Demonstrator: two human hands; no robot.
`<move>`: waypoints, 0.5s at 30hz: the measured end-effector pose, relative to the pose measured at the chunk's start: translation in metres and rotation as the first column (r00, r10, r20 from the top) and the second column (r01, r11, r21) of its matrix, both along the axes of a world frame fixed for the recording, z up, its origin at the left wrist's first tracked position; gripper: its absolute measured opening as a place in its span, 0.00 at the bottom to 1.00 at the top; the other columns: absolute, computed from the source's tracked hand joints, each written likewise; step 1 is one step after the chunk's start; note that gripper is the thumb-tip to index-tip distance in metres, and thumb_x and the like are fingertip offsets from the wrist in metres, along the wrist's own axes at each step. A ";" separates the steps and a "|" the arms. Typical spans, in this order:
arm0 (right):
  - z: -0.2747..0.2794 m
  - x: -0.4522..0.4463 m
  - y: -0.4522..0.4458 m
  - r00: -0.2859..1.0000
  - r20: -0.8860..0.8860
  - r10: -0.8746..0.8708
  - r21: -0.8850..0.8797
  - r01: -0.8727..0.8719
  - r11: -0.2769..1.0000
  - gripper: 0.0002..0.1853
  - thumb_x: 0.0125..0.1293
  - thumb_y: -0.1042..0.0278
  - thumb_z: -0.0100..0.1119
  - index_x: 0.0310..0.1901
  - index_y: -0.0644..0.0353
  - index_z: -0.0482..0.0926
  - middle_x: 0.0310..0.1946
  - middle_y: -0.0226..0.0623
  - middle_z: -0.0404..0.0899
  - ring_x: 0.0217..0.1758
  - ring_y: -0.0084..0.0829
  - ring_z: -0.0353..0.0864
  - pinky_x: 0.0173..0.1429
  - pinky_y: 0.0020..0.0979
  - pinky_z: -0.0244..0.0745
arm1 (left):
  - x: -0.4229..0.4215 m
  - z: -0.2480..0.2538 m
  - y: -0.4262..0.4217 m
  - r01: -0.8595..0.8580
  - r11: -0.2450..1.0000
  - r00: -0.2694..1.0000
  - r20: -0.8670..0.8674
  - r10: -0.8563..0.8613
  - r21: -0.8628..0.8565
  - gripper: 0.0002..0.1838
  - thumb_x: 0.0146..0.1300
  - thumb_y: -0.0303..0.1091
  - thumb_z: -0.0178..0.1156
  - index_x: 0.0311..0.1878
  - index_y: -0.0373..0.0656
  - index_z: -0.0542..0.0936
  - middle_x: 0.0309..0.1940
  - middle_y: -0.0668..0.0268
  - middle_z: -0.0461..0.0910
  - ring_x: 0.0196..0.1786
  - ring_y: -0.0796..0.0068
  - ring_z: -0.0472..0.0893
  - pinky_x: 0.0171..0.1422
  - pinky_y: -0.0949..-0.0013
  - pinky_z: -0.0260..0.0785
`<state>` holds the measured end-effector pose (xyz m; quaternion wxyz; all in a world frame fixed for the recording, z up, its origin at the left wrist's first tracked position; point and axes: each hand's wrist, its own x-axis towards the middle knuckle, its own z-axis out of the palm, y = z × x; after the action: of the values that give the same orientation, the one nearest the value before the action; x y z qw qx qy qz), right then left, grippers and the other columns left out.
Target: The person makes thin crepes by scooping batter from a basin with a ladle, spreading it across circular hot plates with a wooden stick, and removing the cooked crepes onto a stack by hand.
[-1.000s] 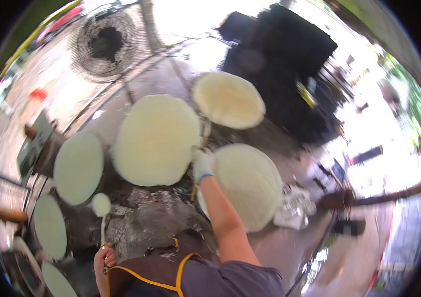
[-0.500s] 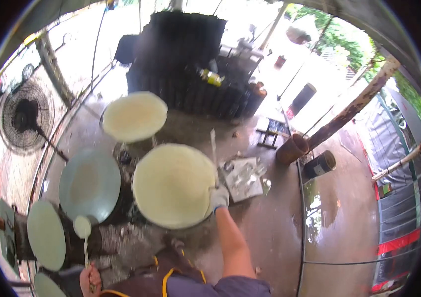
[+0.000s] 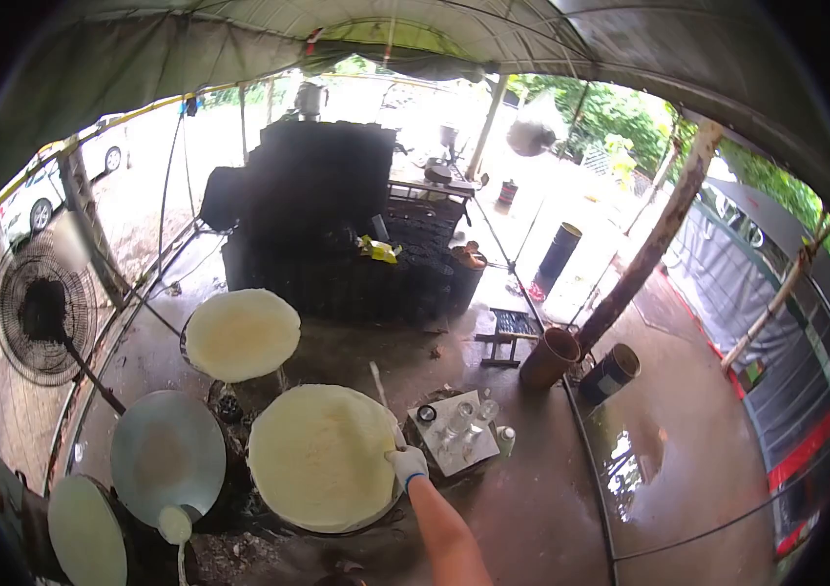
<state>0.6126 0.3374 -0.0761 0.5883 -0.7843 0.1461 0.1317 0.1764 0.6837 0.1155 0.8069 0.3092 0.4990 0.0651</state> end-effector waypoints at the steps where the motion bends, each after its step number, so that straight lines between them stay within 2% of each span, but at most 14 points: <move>1: -0.002 0.003 0.003 0.998 -0.021 -0.064 0.220 0.067 0.973 0.20 0.52 0.63 0.65 0.45 0.67 0.82 0.38 0.46 0.84 0.38 0.39 0.84 0.44 0.34 0.75 | -0.002 -0.004 0.002 -0.015 1.000 1.000 -0.001 0.015 -0.026 0.11 0.69 0.30 0.50 0.28 0.48 0.65 0.15 0.76 0.56 0.15 0.84 0.56 0.15 0.78 0.46; 3: 0.004 0.010 0.006 0.993 -0.097 -0.074 0.358 0.104 0.928 0.18 0.53 0.66 0.65 0.44 0.67 0.82 0.34 0.41 0.83 0.31 0.33 0.82 0.37 0.31 0.74 | -0.005 -0.009 0.005 -0.046 0.996 0.999 -0.008 0.046 -0.081 0.12 0.69 0.29 0.50 0.28 0.49 0.64 0.15 0.76 0.55 0.15 0.84 0.55 0.15 0.77 0.45; 4: 0.010 0.011 0.008 0.987 -0.142 -0.078 0.421 0.132 0.897 0.16 0.54 0.67 0.65 0.43 0.67 0.82 0.32 0.39 0.83 0.28 0.31 0.81 0.33 0.30 0.73 | -0.006 -0.009 0.002 -0.058 0.997 0.998 0.010 0.058 -0.045 0.13 0.69 0.29 0.50 0.27 0.49 0.63 0.16 0.76 0.55 0.14 0.84 0.54 0.15 0.77 0.45; 7: 0.054 0.007 0.026 0.982 -0.171 -0.080 0.335 0.134 0.933 0.15 0.54 0.68 0.65 0.44 0.64 0.81 0.29 0.35 0.82 0.23 0.27 0.77 0.25 0.29 0.69 | -0.006 0.000 -0.003 -0.110 0.994 0.992 -0.064 0.110 0.005 0.13 0.69 0.29 0.51 0.27 0.49 0.62 0.16 0.76 0.55 0.14 0.83 0.54 0.15 0.77 0.45; 8: 0.066 0.007 0.036 0.988 -0.132 -0.077 0.308 0.115 0.944 0.16 0.55 0.69 0.64 0.46 0.63 0.80 0.29 0.32 0.81 0.19 0.25 0.74 0.22 0.28 0.66 | -0.012 -0.010 0.000 -0.135 0.991 0.986 -0.103 0.133 -0.011 0.14 0.69 0.30 0.52 0.26 0.49 0.62 0.16 0.76 0.55 0.13 0.83 0.55 0.15 0.76 0.46; 11: 0.127 0.000 0.072 0.999 -0.042 0.013 0.157 -0.006 0.988 0.17 0.57 0.71 0.63 0.49 0.63 0.80 0.31 0.32 0.82 0.25 0.24 0.77 0.28 0.26 0.70 | -0.025 -0.020 0.004 -0.118 0.992 0.993 -0.036 0.116 -0.038 0.15 0.69 0.32 0.51 0.25 0.49 0.62 0.15 0.76 0.54 0.13 0.82 0.54 0.15 0.75 0.45; 14: 0.160 -0.006 0.109 0.982 0.146 0.117 0.257 -0.152 0.954 0.18 0.58 0.73 0.61 0.51 0.65 0.79 0.36 0.32 0.82 0.32 0.22 0.79 0.36 0.23 0.73 | -0.046 -0.045 0.013 -0.096 0.990 0.995 -0.023 0.094 -0.103 0.17 0.70 0.36 0.50 0.24 0.50 0.61 0.13 0.75 0.54 0.13 0.82 0.53 0.14 0.75 0.45; 15: 0.173 -0.011 0.121 0.969 0.194 0.154 0.247 -0.201 0.948 0.18 0.58 0.71 0.62 0.51 0.65 0.79 0.34 0.32 0.82 0.31 0.23 0.79 0.35 0.24 0.73 | -0.051 -0.049 0.015 -0.112 0.987 0.994 -0.028 0.109 -0.117 0.17 0.71 0.37 0.50 0.24 0.51 0.61 0.13 0.75 0.54 0.12 0.82 0.53 0.13 0.75 0.45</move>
<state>0.6020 0.4585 0.0964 0.6839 -0.7172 0.0044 0.1342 0.1254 0.6984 0.0666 0.8135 0.2333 0.5272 0.0765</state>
